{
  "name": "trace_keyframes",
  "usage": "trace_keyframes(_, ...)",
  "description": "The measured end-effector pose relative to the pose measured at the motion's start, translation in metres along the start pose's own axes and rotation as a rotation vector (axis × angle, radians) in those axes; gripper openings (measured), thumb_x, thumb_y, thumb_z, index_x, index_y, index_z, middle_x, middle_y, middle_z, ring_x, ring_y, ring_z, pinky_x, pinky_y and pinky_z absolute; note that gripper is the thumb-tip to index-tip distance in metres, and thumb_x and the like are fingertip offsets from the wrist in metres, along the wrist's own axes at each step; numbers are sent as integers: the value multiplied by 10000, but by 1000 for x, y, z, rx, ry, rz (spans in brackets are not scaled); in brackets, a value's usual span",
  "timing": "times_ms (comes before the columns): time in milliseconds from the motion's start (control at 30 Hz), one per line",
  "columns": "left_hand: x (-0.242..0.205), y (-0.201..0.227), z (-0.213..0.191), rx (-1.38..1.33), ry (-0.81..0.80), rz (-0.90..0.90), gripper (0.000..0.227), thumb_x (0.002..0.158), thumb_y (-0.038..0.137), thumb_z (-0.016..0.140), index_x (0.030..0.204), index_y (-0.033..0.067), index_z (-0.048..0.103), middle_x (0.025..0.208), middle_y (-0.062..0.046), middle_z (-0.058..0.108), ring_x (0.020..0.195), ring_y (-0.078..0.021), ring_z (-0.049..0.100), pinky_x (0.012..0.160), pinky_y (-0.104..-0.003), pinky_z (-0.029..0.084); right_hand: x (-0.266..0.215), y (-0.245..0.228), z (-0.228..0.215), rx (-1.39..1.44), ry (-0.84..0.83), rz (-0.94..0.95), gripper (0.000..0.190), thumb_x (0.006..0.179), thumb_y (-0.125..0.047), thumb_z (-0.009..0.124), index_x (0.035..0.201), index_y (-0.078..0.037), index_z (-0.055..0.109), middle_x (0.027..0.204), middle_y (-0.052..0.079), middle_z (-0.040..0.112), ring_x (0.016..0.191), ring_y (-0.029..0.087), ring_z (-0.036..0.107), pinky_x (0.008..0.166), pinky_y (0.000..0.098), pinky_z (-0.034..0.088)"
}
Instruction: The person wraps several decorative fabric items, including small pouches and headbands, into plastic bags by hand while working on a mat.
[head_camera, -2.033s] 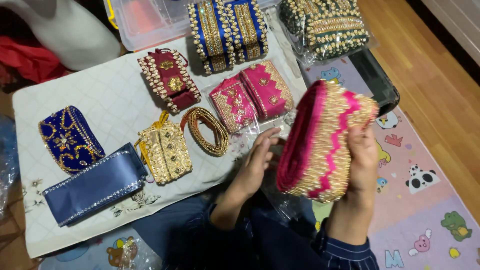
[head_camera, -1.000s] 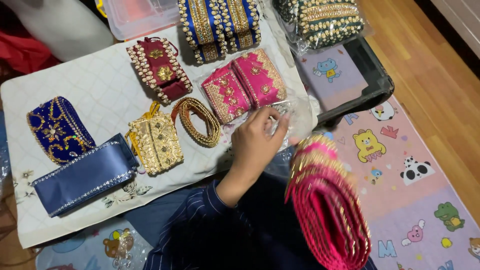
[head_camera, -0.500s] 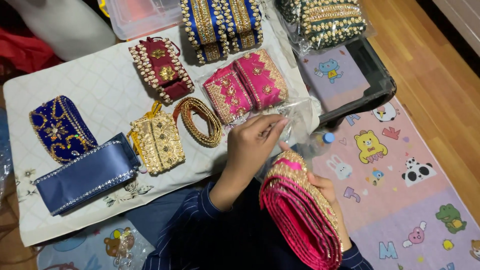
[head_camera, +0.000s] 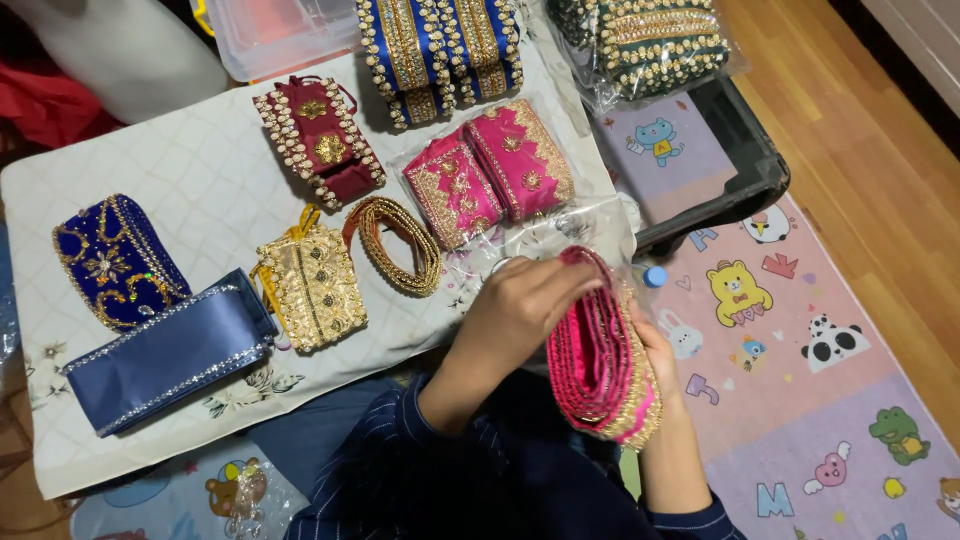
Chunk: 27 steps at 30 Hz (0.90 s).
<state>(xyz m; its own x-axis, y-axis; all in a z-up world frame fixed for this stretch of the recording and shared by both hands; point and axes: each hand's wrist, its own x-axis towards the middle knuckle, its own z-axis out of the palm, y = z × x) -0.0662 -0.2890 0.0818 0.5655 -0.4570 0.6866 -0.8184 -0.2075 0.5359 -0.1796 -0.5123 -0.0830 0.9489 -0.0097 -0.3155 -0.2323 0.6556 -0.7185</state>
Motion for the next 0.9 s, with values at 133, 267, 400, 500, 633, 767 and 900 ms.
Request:
trace_keyframes(133,-6,7,4,-21,-83,69,103,1001,97,649,1038,51,734,730,-99,694,683,-258,715,656,-365,556,21,1,-11,-76,123,-32,453,963,-214,622,1333,36,547,1160,207,632,1032,274,654,958,502,510)
trace_keyframes(267,-12,12,10,-47,-145,149,88,983,50,658,1010,8,731,727,-120,714,670,-243,716,677,-358,556,43,2,-23,-196,300,-73,394,946,-169,679,1273,34,596,1066,162,671,964,198,678,920,436,563)
trace_keyframes(400,-14,20,10,-23,-155,241,117,1039,166,610,1011,85,691,763,-61,668,694,-234,702,680,-358,525,107,-3,-36,48,303,296,494,878,-422,767,1218,-72,688,1075,117,759,883,269,748,845,470,603)
trace_keyframes(500,-23,20,25,-56,-165,248,153,1053,175,573,970,93,672,758,-45,662,674,-223,689,674,-351,497,93,-25,21,29,307,262,504,881,-374,754,1265,-59,671,1074,161,755,896,308,756,829,481,614)
trace_keyframes(633,-27,26,27,-59,-174,247,152,1057,220,559,993,118,652,812,-40,661,722,-227,693,706,-348,494,75,-44,107,-106,268,127,483,893,-176,711,1321,5,581,1120,218,718,957,296,734,833,469,601)
trace_keyframes(767,-23,32,20,-216,-330,103,224,886,99,649,1098,44,696,1000,-113,750,814,-267,675,828,-377,487,104,-34,116,-166,130,74,566,893,-85,667,1425,25,509,1110,164,706,828,161,700,695,213,563)
trace_keyframes(900,-23,19,15,-204,-229,144,254,989,290,646,948,75,776,986,-36,779,723,-139,645,736,-284,457,108,-20,108,-267,281,20,412,940,-198,654,1287,11,578,1051,163,687,865,188,669,758,254,538)
